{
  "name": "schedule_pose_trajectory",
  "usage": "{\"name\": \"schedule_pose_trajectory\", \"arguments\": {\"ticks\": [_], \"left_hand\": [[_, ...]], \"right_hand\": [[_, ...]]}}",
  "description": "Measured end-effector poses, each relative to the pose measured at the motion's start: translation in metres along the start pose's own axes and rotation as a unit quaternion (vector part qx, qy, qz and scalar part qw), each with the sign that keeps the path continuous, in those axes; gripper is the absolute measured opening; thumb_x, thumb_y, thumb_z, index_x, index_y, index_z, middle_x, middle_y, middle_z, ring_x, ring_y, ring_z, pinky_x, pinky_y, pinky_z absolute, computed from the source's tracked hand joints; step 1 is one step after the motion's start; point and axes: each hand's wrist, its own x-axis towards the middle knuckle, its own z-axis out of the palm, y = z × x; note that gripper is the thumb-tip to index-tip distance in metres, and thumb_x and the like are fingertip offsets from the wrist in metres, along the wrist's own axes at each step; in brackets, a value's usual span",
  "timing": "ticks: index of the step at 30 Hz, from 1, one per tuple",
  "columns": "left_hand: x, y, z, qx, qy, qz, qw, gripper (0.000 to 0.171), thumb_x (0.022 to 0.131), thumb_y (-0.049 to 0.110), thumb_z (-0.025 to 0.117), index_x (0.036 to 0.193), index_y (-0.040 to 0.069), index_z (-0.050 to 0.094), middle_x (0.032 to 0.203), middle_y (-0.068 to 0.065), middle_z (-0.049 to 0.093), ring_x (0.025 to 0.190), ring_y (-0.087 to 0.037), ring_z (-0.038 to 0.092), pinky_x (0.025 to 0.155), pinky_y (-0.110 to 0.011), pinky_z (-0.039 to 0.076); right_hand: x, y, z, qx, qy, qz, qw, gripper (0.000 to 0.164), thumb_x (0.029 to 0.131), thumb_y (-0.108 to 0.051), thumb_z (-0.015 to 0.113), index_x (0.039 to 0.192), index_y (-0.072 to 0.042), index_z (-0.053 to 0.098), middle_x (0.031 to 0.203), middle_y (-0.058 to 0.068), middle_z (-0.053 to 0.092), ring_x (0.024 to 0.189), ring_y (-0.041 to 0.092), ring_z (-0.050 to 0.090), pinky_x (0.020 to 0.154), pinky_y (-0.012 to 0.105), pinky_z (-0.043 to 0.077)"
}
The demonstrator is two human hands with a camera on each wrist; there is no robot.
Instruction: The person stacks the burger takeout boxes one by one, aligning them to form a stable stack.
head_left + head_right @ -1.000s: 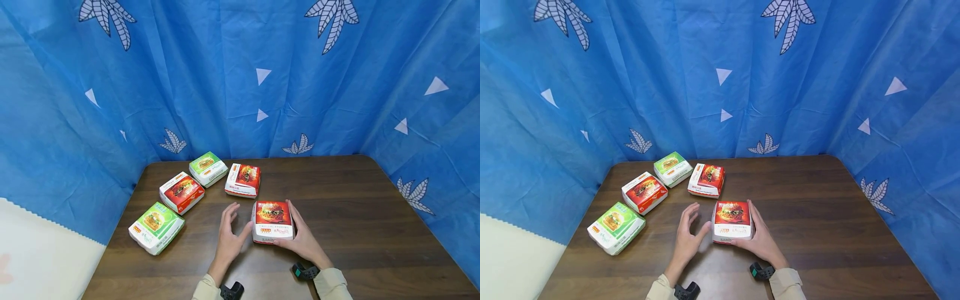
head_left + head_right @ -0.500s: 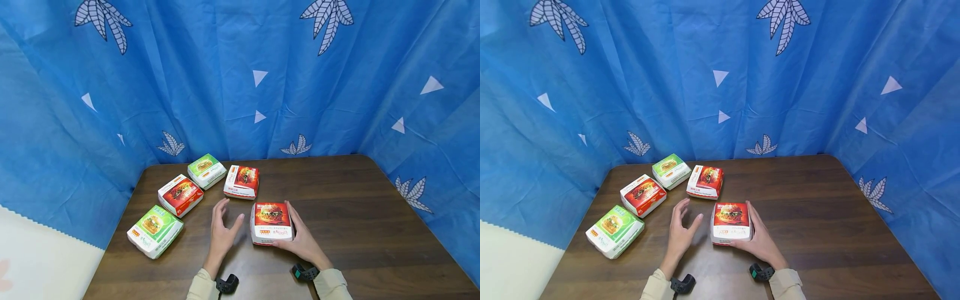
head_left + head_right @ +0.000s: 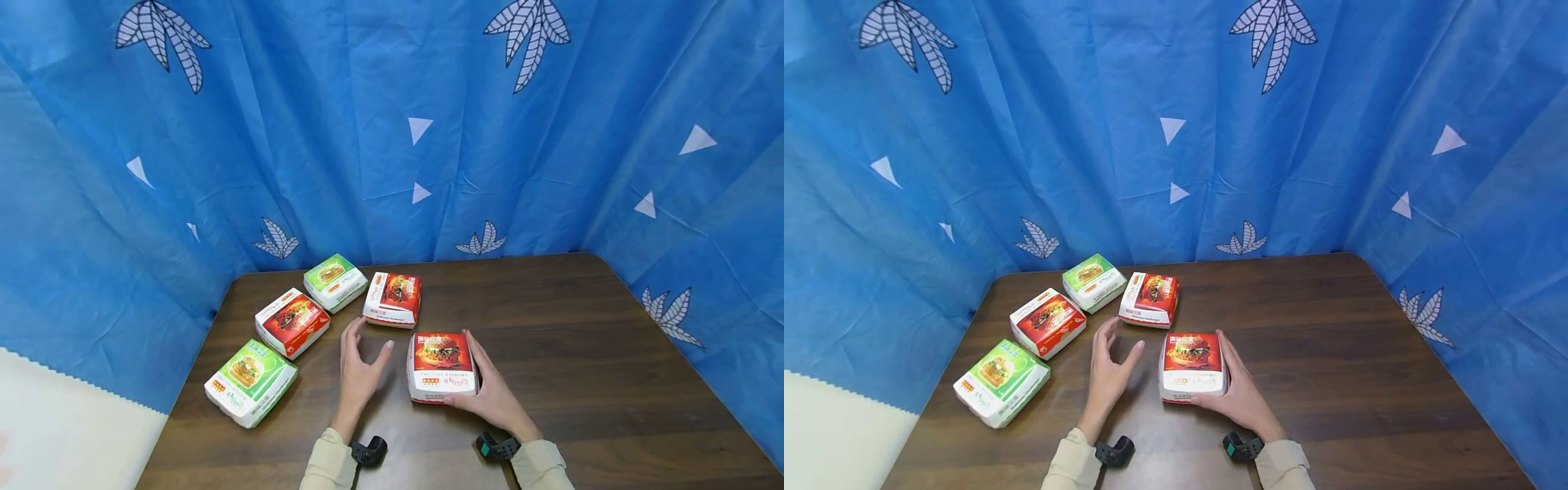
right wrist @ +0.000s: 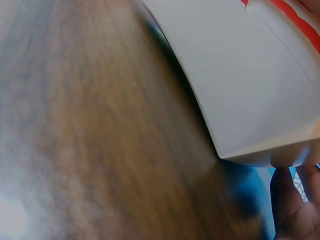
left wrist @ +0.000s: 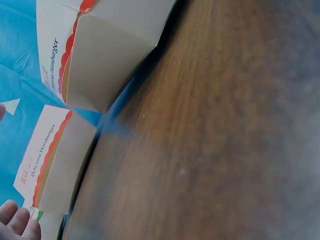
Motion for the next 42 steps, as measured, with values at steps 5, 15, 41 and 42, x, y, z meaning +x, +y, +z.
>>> {"name": "schedule_pose_trajectory", "arguments": {"ticks": [5, 15, 41, 42], "left_hand": [[0.006, -0.003, 0.004, 0.010, 0.000, -0.010, 0.9999, 0.076, 0.090, 0.034, 0.081, 0.152, 0.014, 0.042, 0.160, -0.012, 0.036, 0.147, -0.025, 0.039, 0.123, -0.048, 0.033], [0.018, -0.005, 0.010, 0.003, 0.002, -0.023, 0.9997, 0.087, 0.088, 0.034, 0.084, 0.156, 0.012, 0.036, 0.158, -0.004, 0.038, 0.148, -0.023, 0.037, 0.123, -0.045, 0.033], [0.047, -0.011, 0.020, 0.026, -0.024, -0.063, 0.9974, 0.106, 0.080, 0.048, 0.087, 0.163, 0.019, 0.029, 0.166, -0.006, 0.032, 0.153, -0.027, 0.030, 0.124, -0.056, 0.027], [0.048, -0.011, 0.020, 0.028, -0.027, -0.059, 0.9975, 0.106, 0.080, 0.048, 0.087, 0.163, 0.020, 0.028, 0.166, -0.005, 0.032, 0.153, -0.027, 0.030, 0.124, -0.056, 0.027]], "right_hand": [[-0.001, 0.000, 0.000, -0.008, 0.001, 0.003, 1.000, 0.124, 0.076, -0.047, 0.090, 0.167, -0.029, 0.008, 0.173, 0.008, 0.013, 0.154, 0.042, 0.020, 0.115, 0.077, 0.023], [-0.001, 0.000, 0.000, 0.001, 0.000, 0.018, 1.000, 0.125, 0.073, -0.047, 0.091, 0.167, -0.033, 0.010, 0.173, 0.005, 0.015, 0.155, 0.039, 0.021, 0.115, 0.076, 0.024], [-0.001, -0.003, 0.001, 0.001, 0.003, 0.019, 1.000, 0.124, 0.074, -0.048, 0.091, 0.167, -0.032, 0.010, 0.173, 0.004, 0.015, 0.155, 0.040, 0.021, 0.114, 0.076, 0.025], [-0.001, -0.004, 0.001, -0.001, 0.004, 0.018, 1.000, 0.124, 0.074, -0.048, 0.091, 0.167, -0.032, 0.011, 0.173, 0.004, 0.015, 0.154, 0.040, 0.022, 0.114, 0.077, 0.026]]}}
